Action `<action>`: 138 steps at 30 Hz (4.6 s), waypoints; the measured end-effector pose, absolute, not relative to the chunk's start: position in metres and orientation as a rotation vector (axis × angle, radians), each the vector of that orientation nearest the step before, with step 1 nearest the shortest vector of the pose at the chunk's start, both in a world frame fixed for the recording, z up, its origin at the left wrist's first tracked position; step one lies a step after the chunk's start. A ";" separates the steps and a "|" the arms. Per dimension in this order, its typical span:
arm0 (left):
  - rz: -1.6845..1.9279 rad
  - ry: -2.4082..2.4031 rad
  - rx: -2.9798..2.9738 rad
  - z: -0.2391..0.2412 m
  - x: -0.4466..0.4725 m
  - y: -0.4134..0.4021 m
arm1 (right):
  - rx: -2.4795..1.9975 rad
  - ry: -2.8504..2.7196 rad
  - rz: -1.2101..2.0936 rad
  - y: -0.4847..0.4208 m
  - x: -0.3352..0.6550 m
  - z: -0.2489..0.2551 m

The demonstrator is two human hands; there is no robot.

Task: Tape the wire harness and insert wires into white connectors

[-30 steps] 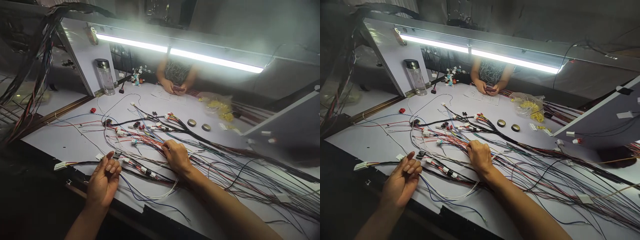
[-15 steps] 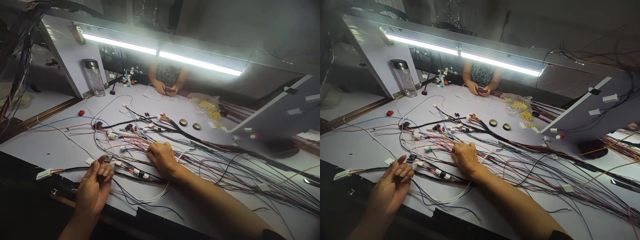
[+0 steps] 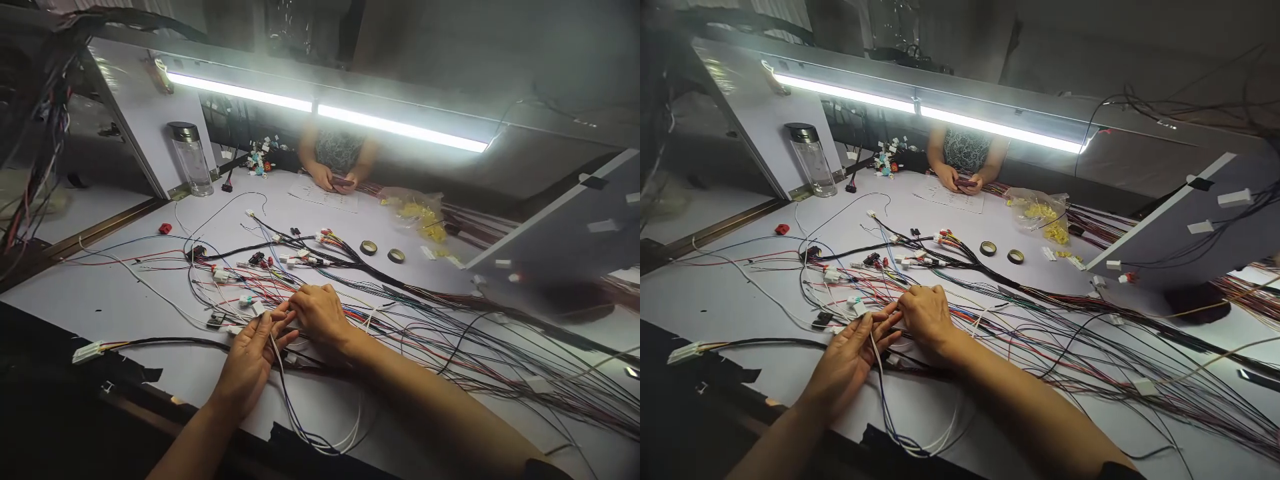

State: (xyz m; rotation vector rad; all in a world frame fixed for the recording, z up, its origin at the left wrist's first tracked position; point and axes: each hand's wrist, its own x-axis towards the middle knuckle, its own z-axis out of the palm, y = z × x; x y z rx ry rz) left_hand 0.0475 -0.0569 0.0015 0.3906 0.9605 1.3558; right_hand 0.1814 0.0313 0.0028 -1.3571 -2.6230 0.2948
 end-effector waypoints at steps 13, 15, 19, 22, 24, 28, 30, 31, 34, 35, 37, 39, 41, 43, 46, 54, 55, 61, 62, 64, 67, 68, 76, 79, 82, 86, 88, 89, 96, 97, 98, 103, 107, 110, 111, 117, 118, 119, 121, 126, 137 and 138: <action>1.375 0.973 0.232 -0.001 0.045 -0.054 | -1.381 -2.799 0.275 0.069 0.148 0.028; 1.382 0.954 0.233 -0.003 0.045 -0.054 | -1.411 -2.858 0.220 0.072 0.141 0.028; 1.389 0.901 0.266 -0.007 0.045 -0.056 | -1.461 -2.894 0.171 0.072 0.133 0.028; 1.393 0.895 0.274 -0.008 0.044 -0.056 | -1.448 -2.919 0.154 0.068 0.135 0.029; 1.395 0.885 0.278 -0.008 0.044 -0.056 | -1.445 -2.929 0.145 0.065 0.141 0.030; 1.397 0.879 0.287 -0.008 0.045 -0.056 | -1.455 -2.930 0.111 0.060 0.153 0.030; 1.394 0.892 0.286 -0.008 0.045 -0.056 | -1.479 -2.927 0.137 0.058 0.159 0.031; 1.394 0.898 0.285 -0.007 0.045 -0.056 | -1.495 -2.926 0.161 0.058 0.161 0.032; 1.405 0.901 0.281 -0.006 0.045 -0.056 | -1.526 -2.875 0.273 0.059 0.166 0.037; 1.406 0.898 0.276 -0.005 0.046 -0.056 | -1.519 -2.846 0.323 0.059 0.167 0.039; 1.405 0.898 0.268 -0.005 0.046 -0.056 | -1.495 -2.795 0.417 0.059 0.170 0.041; 1.404 0.902 0.273 -0.004 0.046 -0.056 | -1.479 -2.777 0.442 0.059 0.172 0.041; 1.404 0.907 0.286 -0.003 0.046 -0.056 | -1.477 -2.770 0.383 0.058 0.174 0.039; 1.403 0.912 0.296 -0.002 0.046 -0.056 | -1.469 -2.756 0.312 0.058 0.176 0.036; 1.399 0.912 0.303 -0.001 0.045 -0.056 | -1.441 -2.745 0.248 0.061 0.179 0.031; 1.379 0.923 0.305 -0.004 0.043 -0.054 | -1.380 -2.746 0.149 0.063 0.196 0.027; 1.378 0.925 0.306 -0.004 0.043 -0.054 | -1.367 -2.736 0.155 0.062 0.202 0.028; 1.360 0.961 0.306 0.001 0.044 -0.052 | -1.466 -2.594 0.223 0.053 0.240 0.026; 1.359 0.963 0.306 0.001 0.044 -0.052 | -1.472 -2.570 0.217 0.051 0.243 0.025; 1.358 0.961 0.312 0.001 0.044 -0.052 | -1.446 -2.541 0.221 0.045 0.244 0.025; 1.359 0.957 0.319 0.000 0.043 -0.052 | -1.354 -2.544 0.255 0.037 0.236 0.025; 1.360 0.955 0.319 0.000 0.043 -0.052 | -1.334 -2.550 0.261 0.036 0.233 0.024; 1.358 0.970 0.307 0.002 0.043 -0.052 | -1.526 -2.626 0.289 0.045 0.237 0.023; 1.338 0.981 0.296 0.004 0.043 -0.051 | -1.562 -2.657 0.303 0.047 0.247 0.024; 1.328 1.001 0.282 0.005 0.043 -0.051 | -1.593 -2.632 0.331 0.050 0.253 0.024; 1.330 0.999 0.288 0.003 0.042 -0.051 | -1.595 -2.584 0.406 0.053 0.258 0.020; 1.332 0.996 0.295 0.002 0.041 -0.051 | -1.601 -2.565 0.430 0.054 0.259 0.018; 1.333 0.996 0.295 0.002 0.041 -0.051 | -1.610 -2.557 0.432 0.054 0.259 0.017; 1.332 0.988 0.289 0.004 0.041 -0.051 | -1.498 -2.600 0.189 0.053 0.249 0.015; 1.331 0.983 0.291 0.004 0.041 -0.051 | -1.472 -2.621 0.176 0.052 0.247 0.016; 1.331 0.981 0.292 0.004 0.041 -0.051 | -1.452 -2.641 0.172 0.051 0.244 0.016; 1.342 0.964 0.296 0.002 0.042 -0.052 | -1.454 -2.686 0.154 0.050 0.232 0.019; 1.349 0.945 0.297 0.000 0.043 -0.053 | -1.513 -2.681 0.179 0.053 0.230 0.020; 1.348 0.927 0.301 -0.003 0.042 -0.054 | -1.530 -2.599 0.266 0.057 0.235 0.017; 1.349 0.921 0.306 -0.004 0.042 -0.054 | -1.536 -2.570 0.293 0.058 0.237 0.017; 1.347 0.905 0.326 -0.006 0.040 -0.056 | -1.550 -2.480 0.355 0.060 0.241 0.018; 1.348 0.902 0.327 -0.006 0.040 -0.056 | -1.547 -2.470 0.357 0.060 0.241 0.019; 1.349 0.899 0.329 -0.007 0.040 -0.056 | -1.550 -2.456 0.360 0.060 0.241 0.021; 1.350 0.894 0.333 -0.007 0.040 -0.056 | -1.579 -2.419 0.381 0.061 0.242 0.022; 1.345 0.899 0.336 -0.005 0.040 -0.056 | -1.599 -2.325 0.572 0.062 0.244 0.024; 1.348 0.908 0.324 -0.002 0.041 -0.055 | -1.359 -2.147 1.014 0.064 0.225 0.021; 1.346 0.906 0.324 -0.002 0.041 -0.055 | -1.290 -2.066 1.122 0.065 0.224 0.023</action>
